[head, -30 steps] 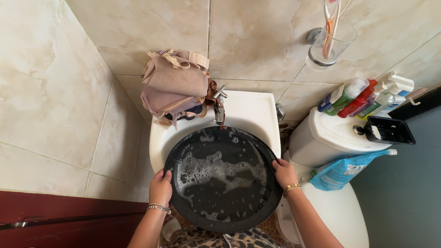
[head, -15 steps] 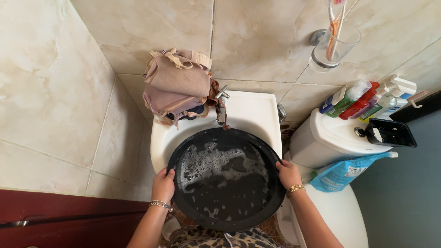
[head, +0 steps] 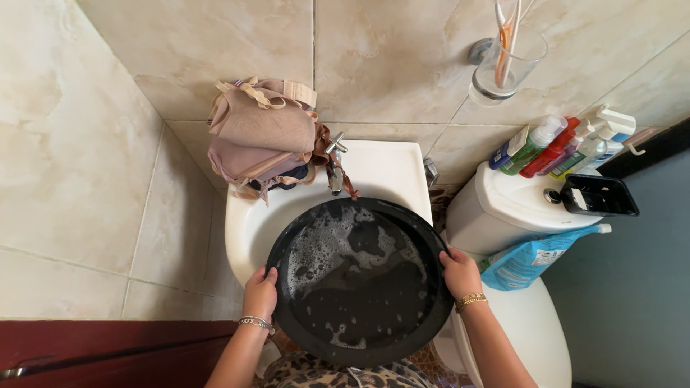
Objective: Hand washing bras in a basin inside a bathroom.
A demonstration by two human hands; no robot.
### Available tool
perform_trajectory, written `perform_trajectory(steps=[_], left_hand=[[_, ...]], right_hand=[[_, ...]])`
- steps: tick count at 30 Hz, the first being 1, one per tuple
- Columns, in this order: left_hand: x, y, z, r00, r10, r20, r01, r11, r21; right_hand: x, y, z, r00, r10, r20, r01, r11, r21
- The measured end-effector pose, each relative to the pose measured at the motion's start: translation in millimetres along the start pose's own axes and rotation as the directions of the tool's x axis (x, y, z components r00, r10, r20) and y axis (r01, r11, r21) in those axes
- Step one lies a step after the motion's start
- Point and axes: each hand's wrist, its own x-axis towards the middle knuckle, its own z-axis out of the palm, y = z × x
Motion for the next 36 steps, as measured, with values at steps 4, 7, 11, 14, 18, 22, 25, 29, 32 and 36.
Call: perform_trajectory(steps=[4, 7, 11, 14, 18, 22, 25, 29, 32, 36], left_hand=[[-6.6, 12.4, 5.9, 1.000, -0.027, -0.011, 0.028, 0.999, 0.037], [-4.5, 12.0, 8.8, 0.999, -0.041, -0.015, 0.042, 0.996, 0.072], [0.6, 12.7, 14.9, 0.998, -0.062, 0.018, 0.060, 0.995, 0.082], [9.4, 2.0, 16.8, 0.996, -0.083, 0.035, 0.079, 0.992, 0.096], [13.4, -0.3, 24.5, 0.994, -0.082, 0.068, 0.076, 0.993, 0.086], [31.1, -15.7, 29.2, 0.993, -0.059, 0.100, 0.052, 0.996, 0.071], [35.7, -17.4, 32.3, 0.995, -0.029, 0.095, 0.021, 0.996, 0.088], [29.0, -5.3, 34.5, 0.996, -0.020, 0.082, 0.012, 0.995, 0.096], [24.2, -1.6, 32.6, 0.996, -0.039, 0.075, 0.032, 0.996, 0.089], [5.5, 20.6, 25.1, 0.993, -0.101, 0.065, 0.099, 0.994, 0.038]], right_hand=[[-3.3, -0.5, -2.6, 1.000, -0.007, 0.026, 0.004, 0.992, 0.126], [-7.4, -3.0, -6.4, 0.999, 0.028, 0.038, -0.035, 0.981, 0.190], [-7.4, -3.8, -12.5, 0.999, -0.030, -0.019, 0.033, 0.987, 0.159], [-12.8, -14.2, -18.5, 0.998, -0.059, -0.027, 0.063, 0.983, 0.175], [-21.5, -34.8, -27.5, 0.999, -0.048, -0.014, 0.050, 0.959, 0.279], [-30.8, -54.0, -32.2, 0.991, -0.122, -0.047, 0.130, 0.954, 0.269], [-35.8, -64.8, -33.5, 0.979, -0.190, -0.071, 0.202, 0.946, 0.253], [-40.7, -72.8, -33.7, 0.981, -0.180, -0.067, 0.192, 0.942, 0.276], [-35.3, -64.9, -32.6, 0.981, -0.183, -0.057, 0.192, 0.938, 0.290], [-18.2, -36.7, -23.1, 0.987, -0.158, 0.008, 0.140, 0.899, 0.414]])
